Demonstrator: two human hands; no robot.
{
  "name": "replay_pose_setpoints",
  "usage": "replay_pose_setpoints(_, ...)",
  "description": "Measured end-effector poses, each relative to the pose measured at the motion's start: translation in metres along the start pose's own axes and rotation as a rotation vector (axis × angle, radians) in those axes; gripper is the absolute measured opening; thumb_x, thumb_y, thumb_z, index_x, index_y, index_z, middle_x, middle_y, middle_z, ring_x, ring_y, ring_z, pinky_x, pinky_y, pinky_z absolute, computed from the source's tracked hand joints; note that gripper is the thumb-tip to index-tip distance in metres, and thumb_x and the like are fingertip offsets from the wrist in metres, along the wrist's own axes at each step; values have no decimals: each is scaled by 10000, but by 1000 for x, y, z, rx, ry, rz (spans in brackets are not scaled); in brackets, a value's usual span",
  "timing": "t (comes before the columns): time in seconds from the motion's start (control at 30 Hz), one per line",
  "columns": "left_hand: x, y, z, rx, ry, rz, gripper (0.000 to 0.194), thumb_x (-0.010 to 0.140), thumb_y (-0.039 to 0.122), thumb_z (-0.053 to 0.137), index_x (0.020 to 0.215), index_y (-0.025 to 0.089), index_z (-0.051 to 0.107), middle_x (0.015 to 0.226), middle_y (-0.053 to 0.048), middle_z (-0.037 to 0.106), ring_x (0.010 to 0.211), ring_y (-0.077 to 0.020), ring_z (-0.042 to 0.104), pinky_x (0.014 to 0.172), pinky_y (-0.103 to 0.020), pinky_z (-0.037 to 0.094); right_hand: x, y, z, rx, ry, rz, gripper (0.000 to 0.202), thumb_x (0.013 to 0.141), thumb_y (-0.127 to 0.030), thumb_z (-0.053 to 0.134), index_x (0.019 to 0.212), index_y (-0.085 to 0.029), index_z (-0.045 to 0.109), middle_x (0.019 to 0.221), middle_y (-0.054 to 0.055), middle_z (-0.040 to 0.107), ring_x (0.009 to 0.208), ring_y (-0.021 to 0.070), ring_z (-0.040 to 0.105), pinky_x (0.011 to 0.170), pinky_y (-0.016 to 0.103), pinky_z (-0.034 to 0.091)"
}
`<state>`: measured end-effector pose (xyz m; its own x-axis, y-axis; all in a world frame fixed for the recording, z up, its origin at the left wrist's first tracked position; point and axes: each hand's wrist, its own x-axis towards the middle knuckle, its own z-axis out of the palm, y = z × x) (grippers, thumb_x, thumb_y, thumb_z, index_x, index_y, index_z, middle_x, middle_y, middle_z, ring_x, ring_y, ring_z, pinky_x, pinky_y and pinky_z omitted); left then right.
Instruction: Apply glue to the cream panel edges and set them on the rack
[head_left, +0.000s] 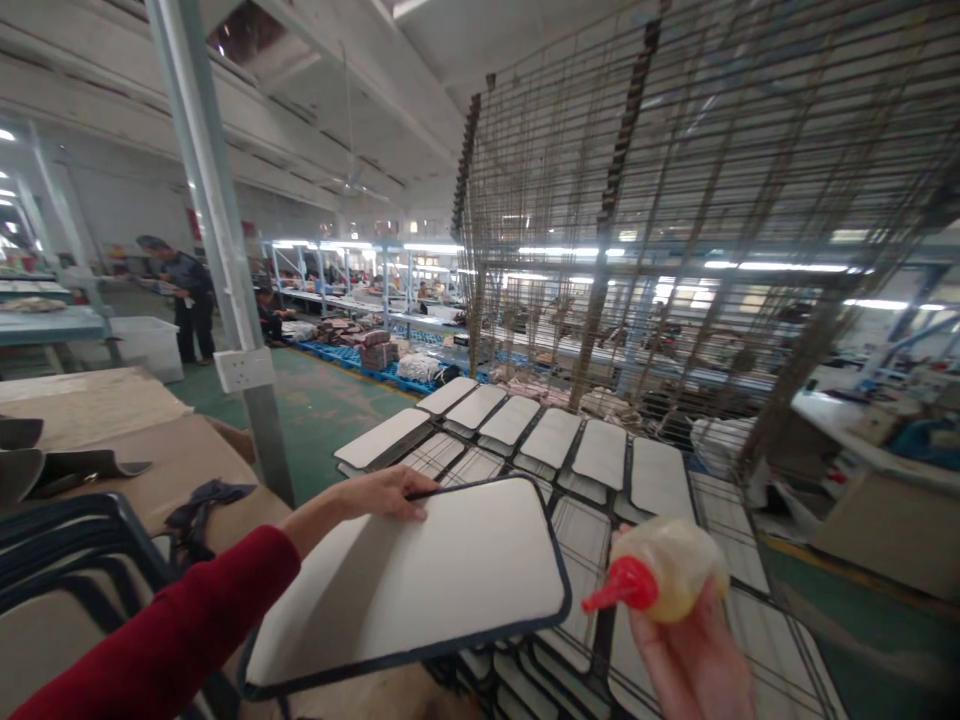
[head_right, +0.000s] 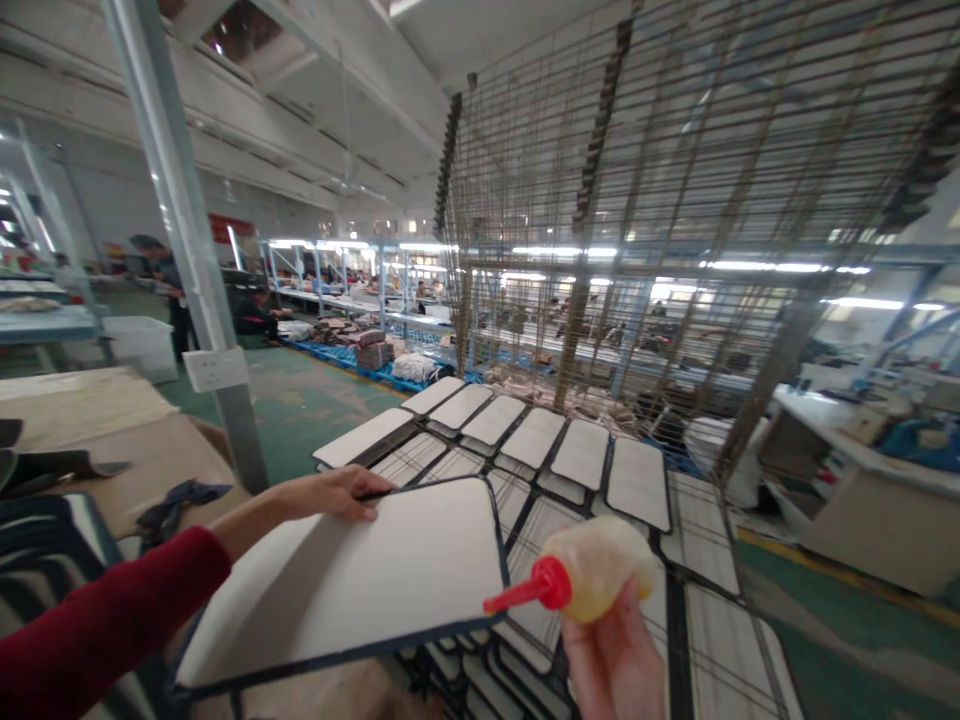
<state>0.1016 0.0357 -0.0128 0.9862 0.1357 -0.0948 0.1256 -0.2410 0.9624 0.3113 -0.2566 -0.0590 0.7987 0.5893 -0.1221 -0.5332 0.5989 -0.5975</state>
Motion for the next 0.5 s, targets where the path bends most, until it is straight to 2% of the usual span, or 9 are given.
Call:
replay_pose_setpoints(0.1,-5,13,6,-8,-96,-74,422,698,374,733,1064,168,698,940,-35,718,765,-200,647,742,-275,506,10,-27,16,-69,62,-224,576,527,-503,828,1021,-248,675,1107,51,671,1125,254,566,1084,451,310)
replay_pose_setpoints(0.17,-9,20,9,-4,-130,-81,424,710,375,725,1077,165,693,943,-34,721,794,-209,652,761,-275,507,15,-37,21,-95,76,-293,656,422,-466,870,1005,-240,674,1130,42,659,1209,273,494,1113,458,250)
replay_pose_setpoints(0.3,-13,30,15,-29,-172,-101,423,738,373,705,1103,161,682,965,-42,721,832,-226,659,785,-289,512,20,-48,20,-166,45,-321,725,346,-441,886,1006,-237,666,1171,55,636,1244,309,450,1103,508,250)
replay_pose_setpoints(0.5,-19,39,23,-26,-192,-109,436,746,388,696,1107,145,676,980,-56,720,866,-243,657,815,-309,514,24,-54,16,-293,-55,-352,674,371,-492,872,963,-238,674,1043,90,684,1055,316,593,1063,570,262)
